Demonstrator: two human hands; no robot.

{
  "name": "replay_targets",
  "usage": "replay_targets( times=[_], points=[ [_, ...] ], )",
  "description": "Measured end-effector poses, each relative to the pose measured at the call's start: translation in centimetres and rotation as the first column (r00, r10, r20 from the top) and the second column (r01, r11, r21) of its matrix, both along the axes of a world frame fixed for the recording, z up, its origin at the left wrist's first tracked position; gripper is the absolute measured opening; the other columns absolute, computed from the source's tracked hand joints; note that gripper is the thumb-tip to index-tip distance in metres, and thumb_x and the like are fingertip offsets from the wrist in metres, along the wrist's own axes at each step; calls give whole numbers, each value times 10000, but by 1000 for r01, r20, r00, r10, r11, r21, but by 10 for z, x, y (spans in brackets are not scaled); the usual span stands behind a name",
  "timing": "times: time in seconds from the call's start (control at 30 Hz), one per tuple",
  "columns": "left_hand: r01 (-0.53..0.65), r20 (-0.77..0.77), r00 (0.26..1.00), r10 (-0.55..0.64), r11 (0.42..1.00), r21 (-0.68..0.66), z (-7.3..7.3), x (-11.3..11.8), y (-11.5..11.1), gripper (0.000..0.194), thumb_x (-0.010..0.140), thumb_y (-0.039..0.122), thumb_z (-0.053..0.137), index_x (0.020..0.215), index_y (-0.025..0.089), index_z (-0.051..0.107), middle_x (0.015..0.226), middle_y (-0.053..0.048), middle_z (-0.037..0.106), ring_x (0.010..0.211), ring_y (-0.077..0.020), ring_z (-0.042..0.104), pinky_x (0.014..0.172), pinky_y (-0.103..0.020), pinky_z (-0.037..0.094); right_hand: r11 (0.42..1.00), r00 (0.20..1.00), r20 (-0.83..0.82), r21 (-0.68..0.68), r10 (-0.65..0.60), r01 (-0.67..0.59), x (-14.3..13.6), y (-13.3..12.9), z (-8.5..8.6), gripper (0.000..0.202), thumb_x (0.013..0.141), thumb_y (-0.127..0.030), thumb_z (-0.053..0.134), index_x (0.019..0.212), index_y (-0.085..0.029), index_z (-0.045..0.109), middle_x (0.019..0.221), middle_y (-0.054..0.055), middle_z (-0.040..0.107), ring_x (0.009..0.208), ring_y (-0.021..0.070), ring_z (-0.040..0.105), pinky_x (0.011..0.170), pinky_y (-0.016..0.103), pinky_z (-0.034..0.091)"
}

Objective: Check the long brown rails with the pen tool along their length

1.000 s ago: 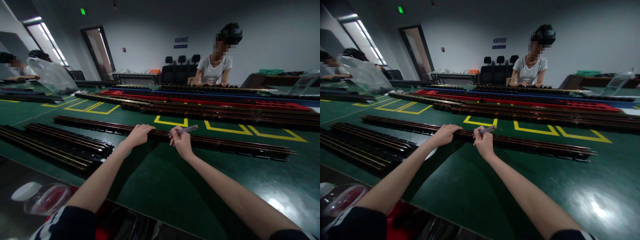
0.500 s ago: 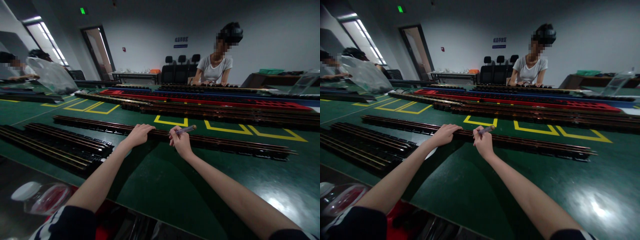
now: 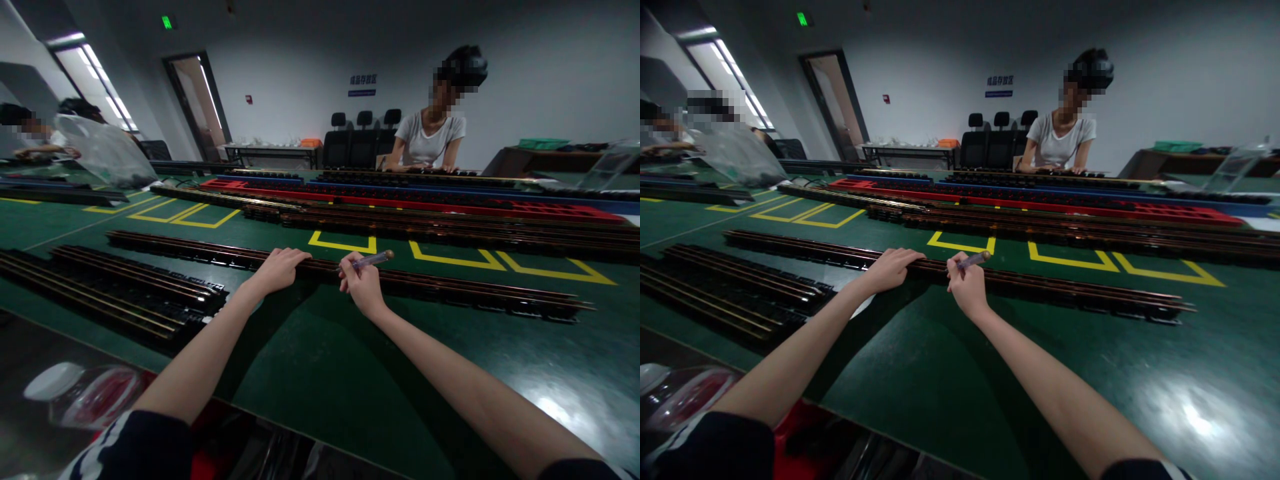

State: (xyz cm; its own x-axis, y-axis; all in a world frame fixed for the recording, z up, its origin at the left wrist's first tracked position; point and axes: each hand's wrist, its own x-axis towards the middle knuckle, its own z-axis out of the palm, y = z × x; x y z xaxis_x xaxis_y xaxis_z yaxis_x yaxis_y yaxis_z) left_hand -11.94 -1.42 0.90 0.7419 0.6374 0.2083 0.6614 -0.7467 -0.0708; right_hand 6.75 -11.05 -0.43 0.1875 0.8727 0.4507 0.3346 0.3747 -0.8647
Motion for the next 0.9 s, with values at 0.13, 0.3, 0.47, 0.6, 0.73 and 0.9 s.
replay_targets(
  times=[0.13, 0.3, 0.47, 0.6, 0.73, 0.9],
  points=[
    [3, -2, 1000, -3, 1000, -5, 0, 0, 1, 552, 760, 52, 330, 1260, 218, 495, 1231, -58, 602, 1095, -222, 545, 928, -384, 391, 1000, 1000, -8, 8, -1, 1, 0, 1, -1, 267, 884, -400, 447, 710, -200, 472, 576, -31, 515, 400, 89, 524, 368, 190, 371],
    [4, 1, 1000, -4, 1000, -12, 0, 0, 1, 546, 760, 59, 326, 1259, 200, 496, 1235, -68, 600, 1097, -232, 546, 926, -397, 392, 1000, 1000, -4, 2, 0, 0, 0, 0, -1, 266, 886, -400, 447, 711, -201, 469, 579, -31, 517, 402, 88, 526, 370, 188, 375],
    [8, 3, 1000, -8, 1000, -13, 0, 0, 1, 538, 764, 64, 331, 1258, 200, 496, 1240, -67, 597, 1100, -229, 544, 931, -395, 392, 1000, 1000, -14, 12, -7, 8, -1, 0, 0, 267, 882, -398, 452, 702, -202, 472, 572, -30, 518, 397, 98, 524, 373, 204, 377],
    [11, 12, 1000, -11, 1000, -17, 0, 0, 0, 534, 766, 64, 330, 1258, 181, 499, 1236, -75, 599, 1099, -239, 545, 924, -402, 398, 1000, 1000, -7, 13, -6, 6, -1, 0, -1, 272, 882, -399, 453, 695, -202, 463, 563, -31, 517, 399, 96, 528, 370, 195, 375],
    [5, 7, 1000, -4, 1000, -15, 0, 0, 0, 537, 759, 60, 335, 1254, 185, 502, 1239, -68, 599, 1103, -238, 544, 929, -403, 396, 1000, 1000, 0, 8, 2, -2, 0, 1, -1, 264, 885, -394, 445, 712, -196, 469, 567, -33, 515, 395, 92, 530, 370, 190, 377],
    [5, -1, 1000, -5, 1000, -7, 0, 0, 0, 534, 765, 59, 335, 1256, 189, 499, 1241, -64, 598, 1101, -234, 545, 926, -399, 398, 1000, 1000, -8, 20, -7, 7, 0, 2, -2, 259, 884, -385, 449, 709, -196, 473, 572, -33, 514, 389, 89, 523, 363, 190, 368]
  ],
)
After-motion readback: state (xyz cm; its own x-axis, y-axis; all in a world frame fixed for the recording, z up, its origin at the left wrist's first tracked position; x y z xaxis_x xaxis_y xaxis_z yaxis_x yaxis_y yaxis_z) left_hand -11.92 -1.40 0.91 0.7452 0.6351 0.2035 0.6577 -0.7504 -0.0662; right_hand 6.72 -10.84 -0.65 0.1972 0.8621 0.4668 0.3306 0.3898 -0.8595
